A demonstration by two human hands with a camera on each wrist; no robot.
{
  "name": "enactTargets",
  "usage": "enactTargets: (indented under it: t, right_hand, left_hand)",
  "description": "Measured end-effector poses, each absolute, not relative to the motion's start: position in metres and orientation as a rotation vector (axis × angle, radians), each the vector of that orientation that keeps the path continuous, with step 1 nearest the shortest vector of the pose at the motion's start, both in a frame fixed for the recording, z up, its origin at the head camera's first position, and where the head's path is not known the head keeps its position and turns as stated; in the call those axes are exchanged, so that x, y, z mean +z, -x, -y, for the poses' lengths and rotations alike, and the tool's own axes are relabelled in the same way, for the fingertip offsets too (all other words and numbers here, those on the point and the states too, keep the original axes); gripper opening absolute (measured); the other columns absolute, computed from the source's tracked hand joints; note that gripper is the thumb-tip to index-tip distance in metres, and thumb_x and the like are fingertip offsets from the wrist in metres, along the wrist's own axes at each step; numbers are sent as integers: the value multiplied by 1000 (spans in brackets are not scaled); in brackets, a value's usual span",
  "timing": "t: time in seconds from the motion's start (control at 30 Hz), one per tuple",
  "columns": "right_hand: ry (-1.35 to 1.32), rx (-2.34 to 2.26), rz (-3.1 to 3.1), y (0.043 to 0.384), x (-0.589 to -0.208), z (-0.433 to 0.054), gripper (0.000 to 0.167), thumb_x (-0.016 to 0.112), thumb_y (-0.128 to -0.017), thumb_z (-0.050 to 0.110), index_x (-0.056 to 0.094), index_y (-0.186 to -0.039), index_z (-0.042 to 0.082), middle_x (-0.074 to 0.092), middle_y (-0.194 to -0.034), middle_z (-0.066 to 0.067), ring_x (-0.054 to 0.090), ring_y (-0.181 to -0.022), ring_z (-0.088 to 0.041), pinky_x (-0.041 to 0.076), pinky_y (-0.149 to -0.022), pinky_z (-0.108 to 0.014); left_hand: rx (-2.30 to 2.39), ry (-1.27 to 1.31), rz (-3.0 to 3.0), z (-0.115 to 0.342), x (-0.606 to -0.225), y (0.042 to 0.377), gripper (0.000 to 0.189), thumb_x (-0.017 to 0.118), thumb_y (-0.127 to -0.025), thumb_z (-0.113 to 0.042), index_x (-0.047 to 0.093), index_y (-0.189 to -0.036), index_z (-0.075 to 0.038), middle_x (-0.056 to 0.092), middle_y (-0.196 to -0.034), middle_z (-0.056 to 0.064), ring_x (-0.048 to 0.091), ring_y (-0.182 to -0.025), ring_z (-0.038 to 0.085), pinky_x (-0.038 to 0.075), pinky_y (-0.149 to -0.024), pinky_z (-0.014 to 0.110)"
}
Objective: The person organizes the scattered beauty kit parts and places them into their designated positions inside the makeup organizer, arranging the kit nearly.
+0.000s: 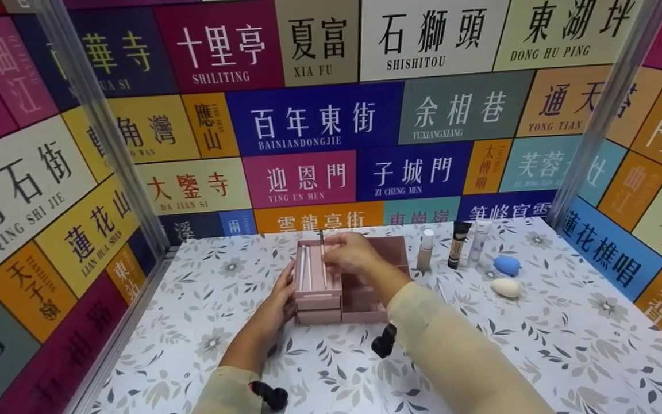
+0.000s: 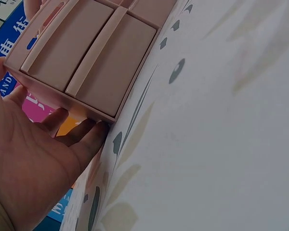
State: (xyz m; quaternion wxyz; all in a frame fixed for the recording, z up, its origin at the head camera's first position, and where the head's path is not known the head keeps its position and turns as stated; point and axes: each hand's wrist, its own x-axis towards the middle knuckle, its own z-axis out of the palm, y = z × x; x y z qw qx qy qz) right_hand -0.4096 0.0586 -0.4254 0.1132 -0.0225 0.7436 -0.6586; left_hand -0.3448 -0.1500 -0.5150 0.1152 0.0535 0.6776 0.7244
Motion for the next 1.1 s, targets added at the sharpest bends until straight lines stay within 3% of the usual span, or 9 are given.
enactTargets:
  t: [0.37, 0.77, 1.0, 1.1]
  right_hand:
    - [145, -1834, -2336, 409, -426, -53, 58, 77, -85, -4, 65, -141, -1, 71, -104, -16, 69, -68, -18, 64, -66, -30]
    - [179, -1777, -2414, 406, -427, -53, 54, 78, -86, 0, 66, -138, -1, 73, -87, -8, 70, -68, -16, 63, -65, -30]
    - [167, -1762, -2430, 405, -428, -55, 51, 77, -87, 5, 70, -138, 5, 73, -85, -7, 68, -70, -15, 61, -64, -29]
    - [150, -1911, -2326, 404, -431, -56, 52, 76, -88, 1, 68, -139, 2, 73, -91, -9, 70, -71, -17, 63, -67, -31]
  left_hand:
    - [2104, -146, -2007, 151, -514, 346, 63, 44, -111, -46, 19, -169, -50, 11, -182, 2, 27, -165, 34, 24, -134, 56]
    - [2114, -155, -1996, 151, -516, 344, 63, 44, -112, -45, 19, -169, -49, 9, -183, 5, 23, -166, 36, 23, -134, 57]
    - [2113, -152, -1987, 151, -516, 346, 63, 44, -111, -47, 19, -169, -50, 9, -183, 2, 27, -165, 34, 24, -134, 56]
    - [2111, -160, -1988, 151, -517, 346, 63, 43, -112, -46, 18, -169, -50, 9, -183, 3, 29, -164, 35, 25, -134, 56]
